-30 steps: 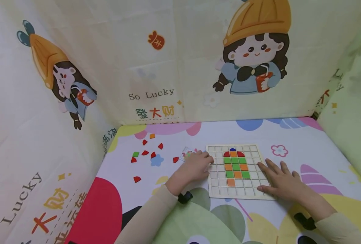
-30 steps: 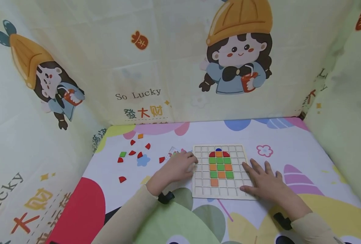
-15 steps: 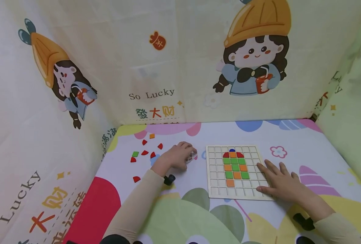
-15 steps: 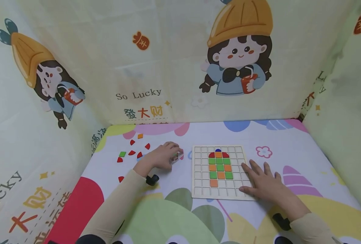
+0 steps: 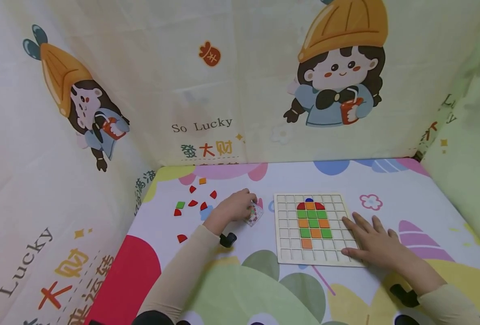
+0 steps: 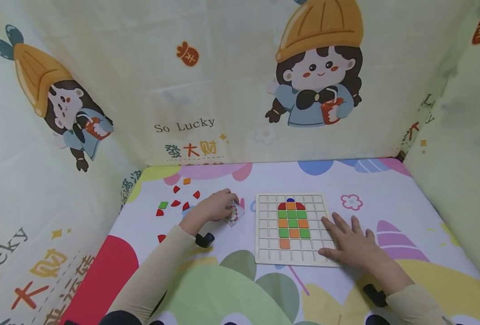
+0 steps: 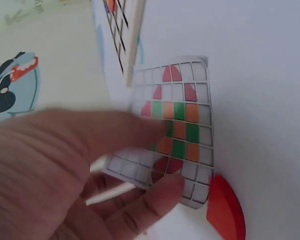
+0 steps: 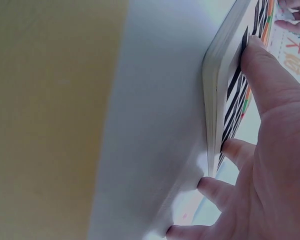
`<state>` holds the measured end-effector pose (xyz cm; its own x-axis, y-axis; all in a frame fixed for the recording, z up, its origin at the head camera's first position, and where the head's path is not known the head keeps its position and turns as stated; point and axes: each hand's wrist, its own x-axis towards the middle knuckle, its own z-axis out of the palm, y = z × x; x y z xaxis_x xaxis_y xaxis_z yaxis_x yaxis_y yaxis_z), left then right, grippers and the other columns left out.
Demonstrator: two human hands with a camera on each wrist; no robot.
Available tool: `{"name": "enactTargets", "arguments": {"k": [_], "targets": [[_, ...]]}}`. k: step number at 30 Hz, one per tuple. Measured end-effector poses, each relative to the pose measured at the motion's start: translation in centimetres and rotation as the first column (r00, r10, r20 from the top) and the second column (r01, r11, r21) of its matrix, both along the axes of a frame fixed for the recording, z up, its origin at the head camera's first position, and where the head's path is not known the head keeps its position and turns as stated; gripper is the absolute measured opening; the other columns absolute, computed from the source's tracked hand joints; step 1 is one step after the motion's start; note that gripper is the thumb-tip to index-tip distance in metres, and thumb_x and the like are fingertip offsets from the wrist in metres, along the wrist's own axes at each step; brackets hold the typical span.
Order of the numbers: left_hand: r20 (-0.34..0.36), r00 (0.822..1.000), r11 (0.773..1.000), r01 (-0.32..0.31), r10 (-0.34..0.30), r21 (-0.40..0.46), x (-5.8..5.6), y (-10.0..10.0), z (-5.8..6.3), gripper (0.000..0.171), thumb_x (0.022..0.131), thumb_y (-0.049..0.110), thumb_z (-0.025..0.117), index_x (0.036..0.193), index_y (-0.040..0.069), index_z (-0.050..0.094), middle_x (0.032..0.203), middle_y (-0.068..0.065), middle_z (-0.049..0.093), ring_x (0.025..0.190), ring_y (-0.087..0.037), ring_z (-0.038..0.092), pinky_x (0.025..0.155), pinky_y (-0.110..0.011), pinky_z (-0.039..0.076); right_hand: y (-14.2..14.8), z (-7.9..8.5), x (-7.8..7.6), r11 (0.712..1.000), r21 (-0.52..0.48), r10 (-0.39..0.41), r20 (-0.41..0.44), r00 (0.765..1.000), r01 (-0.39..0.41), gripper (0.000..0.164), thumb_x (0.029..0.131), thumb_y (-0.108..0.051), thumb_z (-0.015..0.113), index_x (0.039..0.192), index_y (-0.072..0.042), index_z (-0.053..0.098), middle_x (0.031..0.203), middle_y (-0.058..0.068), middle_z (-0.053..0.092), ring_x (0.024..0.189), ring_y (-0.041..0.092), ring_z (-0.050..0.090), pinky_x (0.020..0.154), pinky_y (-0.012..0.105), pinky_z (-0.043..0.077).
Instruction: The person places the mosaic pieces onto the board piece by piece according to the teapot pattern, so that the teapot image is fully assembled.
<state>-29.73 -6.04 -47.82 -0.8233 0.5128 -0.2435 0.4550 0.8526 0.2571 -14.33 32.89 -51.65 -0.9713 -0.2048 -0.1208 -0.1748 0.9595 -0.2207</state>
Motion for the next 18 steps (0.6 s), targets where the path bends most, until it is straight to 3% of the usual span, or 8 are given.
{"name": "enactTargets", "arguments": {"k": [4,7,13,15,18], "targets": [[0.032,0.995,0.99,-0.097,0.094,0.1,0.5,0.3,0.1,0.014,0.099,0.014,0.065,0.113,0.013,0.069,0.103,-0.003,0.066,0.083,-0.017,0.057,0.065,-0.027,0.051,0.0,0.0,0.0,1.0,0.0,0.002,-0.001,1.0,-0.002,0.101,0.087,-0.077,0.059,0.16,-0.013,0.032,0.164,0.028,0.025,0.139,0.075,0.018,0.094,0.091,0.023],[0.093,0.985,0.967,-0.161,0.144,0.2,0.8,0.6,0.0,0.004,0.096,0.012,0.067,0.1,0.012,0.066,0.09,-0.004,0.065,0.067,-0.016,0.058,0.056,-0.027,0.05,0.1,0.0,0.0,1.0,0.001,0.004,-0.004,1.0,-0.004,0.1,0.088,-0.076,0.06,0.16,-0.013,0.031,0.164,0.028,0.025,0.139,0.075,0.019,0.094,0.09,0.024],[0.174,0.968,0.935,-0.225,0.182,0.274,1.5,1.1,-0.6,0.012,0.095,0.019,0.072,0.092,0.013,0.062,0.081,-0.003,0.063,0.058,-0.014,0.059,0.055,-0.026,0.052,0.2,0.0,0.0,1.0,-0.003,0.006,-0.01,1.0,-0.006,0.099,0.088,-0.074,0.061,0.16,-0.014,0.032,0.164,0.027,0.026,0.139,0.075,0.019,0.094,0.091,0.023],[0.169,0.968,0.938,-0.227,0.187,0.263,1.6,1.1,-0.8,0.013,0.095,0.022,0.074,0.091,0.014,0.064,0.081,-0.002,0.064,0.06,-0.014,0.059,0.057,-0.026,0.052,0.2,-0.1,-0.1,1.0,-0.001,0.004,-0.01,1.0,-0.004,0.099,0.087,-0.075,0.061,0.16,-0.014,0.032,0.164,0.027,0.025,0.138,0.075,0.019,0.094,0.091,0.023],[0.087,0.98,0.953,-0.196,0.18,0.23,1.6,0.9,-1.0,0.014,0.096,0.028,0.073,0.094,0.014,0.07,0.081,0.001,0.065,0.067,-0.014,0.059,0.063,-0.027,0.052,0.1,-0.2,-0.1,1.0,0.0,0.001,-0.01,1.0,-0.001,0.1,0.087,-0.076,0.06,0.16,-0.014,0.032,0.164,0.027,0.025,0.138,0.075,0.019,0.094,0.091,0.023]]}}
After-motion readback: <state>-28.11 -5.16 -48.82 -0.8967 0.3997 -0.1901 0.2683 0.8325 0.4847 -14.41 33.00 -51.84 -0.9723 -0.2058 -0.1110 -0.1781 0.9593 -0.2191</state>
